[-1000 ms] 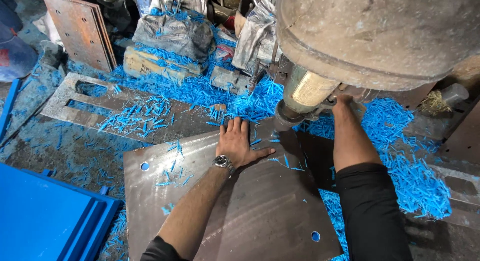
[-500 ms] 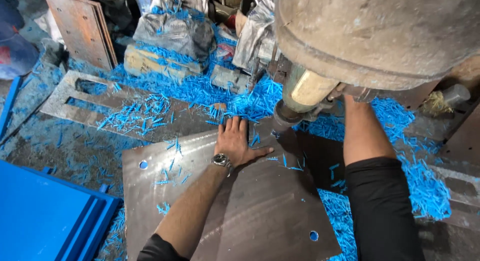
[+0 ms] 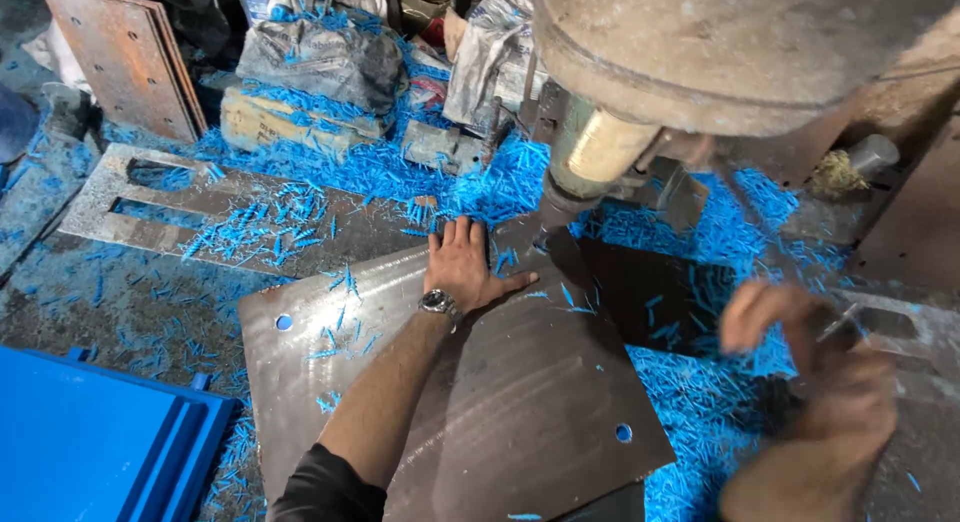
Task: The person places a blue plastic sheet on a drill press table, aligns it under the bit, and drills holes in its corners, holding the sheet steady with one hand while operating the press lever with the other. They brush away blue shavings, reposition the sheet for each hole, and stack the drilled sheets with other finished blue panels.
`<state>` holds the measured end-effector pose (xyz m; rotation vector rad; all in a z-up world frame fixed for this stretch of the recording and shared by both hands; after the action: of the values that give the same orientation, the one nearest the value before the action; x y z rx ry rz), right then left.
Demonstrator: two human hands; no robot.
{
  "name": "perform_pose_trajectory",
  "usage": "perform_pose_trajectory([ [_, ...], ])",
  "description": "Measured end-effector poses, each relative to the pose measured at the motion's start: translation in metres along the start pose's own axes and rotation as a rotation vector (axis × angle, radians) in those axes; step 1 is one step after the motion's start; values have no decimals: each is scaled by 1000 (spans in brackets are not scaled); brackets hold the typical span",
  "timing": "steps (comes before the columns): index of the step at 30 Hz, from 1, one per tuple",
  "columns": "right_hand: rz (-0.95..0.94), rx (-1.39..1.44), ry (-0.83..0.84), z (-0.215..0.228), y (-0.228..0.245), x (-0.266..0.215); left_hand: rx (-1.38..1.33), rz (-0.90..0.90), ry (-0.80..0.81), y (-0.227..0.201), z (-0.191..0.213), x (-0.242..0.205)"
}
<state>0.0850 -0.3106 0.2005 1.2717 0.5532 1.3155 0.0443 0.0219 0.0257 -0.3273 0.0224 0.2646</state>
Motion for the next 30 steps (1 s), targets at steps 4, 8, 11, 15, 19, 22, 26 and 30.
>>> perform_pose_trajectory([
  [4, 79, -376, -473, 86, 1, 39, -22, -10, -86, 3, -8, -2],
  [8, 53, -763, -673, 45, 50, 85, 2, -20, -34, 2, -11, -6],
  [11, -43, -733, -699, 0, 54, 57, -14, -64, -57, -12, -9, -24],
  [15, -298, -570, -769, -56, -13, -16, -27, -11, 19, -35, -15, -55],
  [19, -543, -335, -786, -117, -65, -88, -31, -115, 59, -60, -31, -85],
  [22, -600, -218, -830, -149, -87, -134, -35, -180, 69, -81, -46, -110],
  [26, -588, -164, -922, -165, -88, -178, -30, -372, 30, -114, -47, -154],
  [30, -572, -220, -973, -155, -70, -196, 8, -412, 47, -168, -40, -208],
])
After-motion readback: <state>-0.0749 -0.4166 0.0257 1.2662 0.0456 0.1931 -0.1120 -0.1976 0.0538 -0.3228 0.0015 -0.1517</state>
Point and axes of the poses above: each hand's wrist, its own x-axis towards the middle knuckle, its own z-axis out of the back of the hand, y = z × x, the point moved 5 cm from there along x, towards the middle knuckle, and after that the axes turned 7 degrees about y, right-handed, at the moved point
